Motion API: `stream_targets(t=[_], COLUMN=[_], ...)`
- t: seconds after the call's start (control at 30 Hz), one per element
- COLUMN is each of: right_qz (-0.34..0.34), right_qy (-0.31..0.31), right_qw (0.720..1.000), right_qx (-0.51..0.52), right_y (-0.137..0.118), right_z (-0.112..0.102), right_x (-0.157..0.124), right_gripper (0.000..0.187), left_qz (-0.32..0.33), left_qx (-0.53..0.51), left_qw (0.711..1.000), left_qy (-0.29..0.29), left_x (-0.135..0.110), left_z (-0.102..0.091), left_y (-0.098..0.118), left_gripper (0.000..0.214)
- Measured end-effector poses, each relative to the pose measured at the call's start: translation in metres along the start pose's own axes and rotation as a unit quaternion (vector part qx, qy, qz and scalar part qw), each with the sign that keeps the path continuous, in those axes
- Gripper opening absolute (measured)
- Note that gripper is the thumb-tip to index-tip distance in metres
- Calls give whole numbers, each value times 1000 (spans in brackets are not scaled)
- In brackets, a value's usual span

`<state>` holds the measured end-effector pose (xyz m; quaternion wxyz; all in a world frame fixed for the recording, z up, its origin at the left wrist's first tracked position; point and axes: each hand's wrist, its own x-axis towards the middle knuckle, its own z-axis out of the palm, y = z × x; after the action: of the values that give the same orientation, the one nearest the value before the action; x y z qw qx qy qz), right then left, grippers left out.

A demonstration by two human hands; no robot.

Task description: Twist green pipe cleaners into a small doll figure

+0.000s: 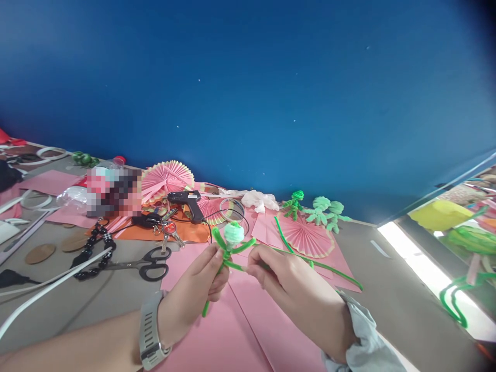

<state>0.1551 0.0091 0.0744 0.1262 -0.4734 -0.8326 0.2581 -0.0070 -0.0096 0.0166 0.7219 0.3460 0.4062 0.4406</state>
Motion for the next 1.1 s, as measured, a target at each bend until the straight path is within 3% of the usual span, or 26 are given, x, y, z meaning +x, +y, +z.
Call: stream_targets(t=[0.43,0.63,0.73,0.83,0.97,1.03,1.1], right_qz=[34,-10,-40,-29,-18,-10,-3], right_qy=[-52,-116,-189,-238,-237,-211,-185], right_qw=[995,971,949,943,956,968,979], right_qx=[81,209,249,232,170,138,87], right_y=[15,27,37,44,43,35,24], right_z=[6,5,2,1,3,6,9], right_x=[9,22,27,29,27,24,18], right_gripper=[18,17,15,15,14,14,12], left_qz=[-10,-19,-53,-72,-43,-35,-43], left_qx=[-98,-90,-24,133,354,396,376], left_qw=[994,987,978,958,912,900,912], left_qy=[-39,-128,-201,-245,-203,-179,-160], left_x=[-2,-4,-6,-7,-8,-8,-7], left_z=[-8,-9,-9,-9,-7,-5,-4], left_y=[-5,-2,-3,-2,-4,-7,-13], left_gripper=[28,30,28,32,35,35,34])
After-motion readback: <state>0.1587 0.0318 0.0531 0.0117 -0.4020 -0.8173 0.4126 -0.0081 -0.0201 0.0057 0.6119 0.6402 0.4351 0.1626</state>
